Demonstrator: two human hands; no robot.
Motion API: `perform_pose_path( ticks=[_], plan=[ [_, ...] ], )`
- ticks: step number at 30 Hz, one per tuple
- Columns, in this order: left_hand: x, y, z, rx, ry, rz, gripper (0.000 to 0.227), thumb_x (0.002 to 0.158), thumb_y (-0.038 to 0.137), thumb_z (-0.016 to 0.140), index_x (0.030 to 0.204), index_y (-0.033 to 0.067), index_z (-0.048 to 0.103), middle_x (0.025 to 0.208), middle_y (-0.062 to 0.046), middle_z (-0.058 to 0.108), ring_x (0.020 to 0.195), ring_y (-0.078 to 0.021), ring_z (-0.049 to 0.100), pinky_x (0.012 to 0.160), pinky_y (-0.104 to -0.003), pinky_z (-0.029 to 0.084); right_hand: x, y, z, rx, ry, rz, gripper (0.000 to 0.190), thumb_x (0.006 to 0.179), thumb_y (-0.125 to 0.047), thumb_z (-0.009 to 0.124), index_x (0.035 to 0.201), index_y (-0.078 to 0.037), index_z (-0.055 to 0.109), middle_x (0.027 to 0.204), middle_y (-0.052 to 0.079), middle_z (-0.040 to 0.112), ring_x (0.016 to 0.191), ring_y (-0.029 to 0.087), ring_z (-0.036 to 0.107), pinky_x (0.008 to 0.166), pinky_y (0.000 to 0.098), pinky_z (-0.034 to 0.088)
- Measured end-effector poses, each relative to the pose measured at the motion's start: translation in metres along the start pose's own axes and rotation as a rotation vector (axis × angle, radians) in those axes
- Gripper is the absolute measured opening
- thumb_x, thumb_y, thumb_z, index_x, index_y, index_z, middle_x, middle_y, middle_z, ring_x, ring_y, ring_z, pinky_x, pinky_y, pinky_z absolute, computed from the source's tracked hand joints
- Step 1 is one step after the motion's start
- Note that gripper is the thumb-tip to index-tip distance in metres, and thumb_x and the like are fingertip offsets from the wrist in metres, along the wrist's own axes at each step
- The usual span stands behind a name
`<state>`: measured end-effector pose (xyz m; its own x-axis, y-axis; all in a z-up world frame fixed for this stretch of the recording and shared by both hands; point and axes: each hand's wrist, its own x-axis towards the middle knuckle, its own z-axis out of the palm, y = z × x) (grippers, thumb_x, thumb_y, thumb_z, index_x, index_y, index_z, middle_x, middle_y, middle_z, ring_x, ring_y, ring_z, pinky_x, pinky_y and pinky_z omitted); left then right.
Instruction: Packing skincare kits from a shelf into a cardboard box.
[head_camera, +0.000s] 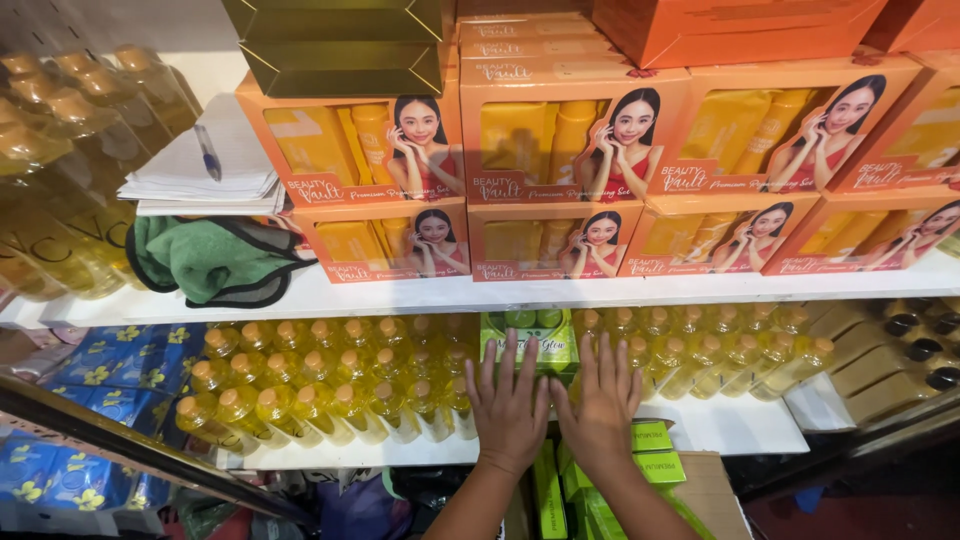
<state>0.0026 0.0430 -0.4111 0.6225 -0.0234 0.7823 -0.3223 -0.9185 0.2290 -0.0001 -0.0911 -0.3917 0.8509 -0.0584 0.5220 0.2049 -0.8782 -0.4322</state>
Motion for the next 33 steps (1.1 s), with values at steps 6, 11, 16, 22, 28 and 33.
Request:
perform_pose_path(
  ticks=[6,11,16,22,28,33],
  plan=[
    [-0.011,0.02,-0.021,-0.034,-0.04,0.061,0.058,0.098,0.035,0.061,0.154,0.0282,0.049,0.165,-0.006,0.034,0.153,-0.0311,0.021,0.12,-0.063,0.005,-0.027,-0.002,-0.026,-0.1,-0.021,-0.103,0.078,0.083,-0.032,0.065,0.153,-0.016,0.036,0.164,0.017,0.024,0.151,0.043,0.016,0.117,0.0641,0.008],
    [-0.008,0.042,-0.042,-0.033,-0.032,0.047,0.06,0.095,0.034,0.063,0.154,0.028,0.049,0.165,-0.006,0.034,0.153,-0.035,0.02,0.119,-0.064,0.004,-0.032,-0.005,-0.051,-0.09,-0.022,-0.098,0.079,0.081,-0.031,0.066,0.153,-0.018,0.037,0.163,0.018,0.022,0.151,0.043,0.014,0.114,0.0661,0.005],
    [0.018,0.061,-0.073,-0.013,0.019,0.059,0.06,0.095,0.034,0.064,0.153,0.0279,0.05,0.164,-0.005,0.035,0.153,-0.036,0.02,0.119,-0.063,0.005,-0.02,-0.021,-0.091,-0.049,0.067,-0.135,0.075,0.085,-0.031,0.065,0.154,-0.019,0.038,0.165,0.018,0.024,0.153,0.042,0.016,0.116,0.0656,0.007],
    [0.067,0.083,-0.106,-0.018,0.095,0.072,0.061,0.096,0.035,0.066,0.154,0.0258,0.049,0.164,-0.007,0.033,0.152,-0.0373,0.021,0.119,-0.065,0.007,0.017,-0.045,-0.149,-0.042,0.152,-0.192,0.073,0.086,-0.028,0.065,0.154,-0.016,0.041,0.165,0.021,0.022,0.152,0.046,0.013,0.115,0.0667,0.008],
    [0.135,0.11,-0.147,0.0,0.234,0.09,0.063,0.099,0.036,0.067,0.158,0.026,0.046,0.167,-0.006,0.029,0.155,-0.036,0.02,0.122,-0.065,0.008,0.061,-0.068,-0.208,-0.036,0.273,-0.292,0.072,0.089,-0.024,0.065,0.156,-0.015,0.041,0.167,0.024,0.022,0.153,0.048,0.016,0.117,0.067,0.01],
    [0.193,0.127,-0.179,-0.06,0.31,0.125,0.064,0.105,0.042,0.064,0.162,0.022,0.041,0.171,-0.007,0.024,0.159,-0.0353,0.016,0.127,-0.066,0.005,0.1,-0.089,-0.252,-0.03,0.402,-0.409,0.073,0.094,-0.022,0.069,0.16,-0.018,0.04,0.17,0.023,0.023,0.156,0.047,0.02,0.122,0.066,0.012]
  ],
)
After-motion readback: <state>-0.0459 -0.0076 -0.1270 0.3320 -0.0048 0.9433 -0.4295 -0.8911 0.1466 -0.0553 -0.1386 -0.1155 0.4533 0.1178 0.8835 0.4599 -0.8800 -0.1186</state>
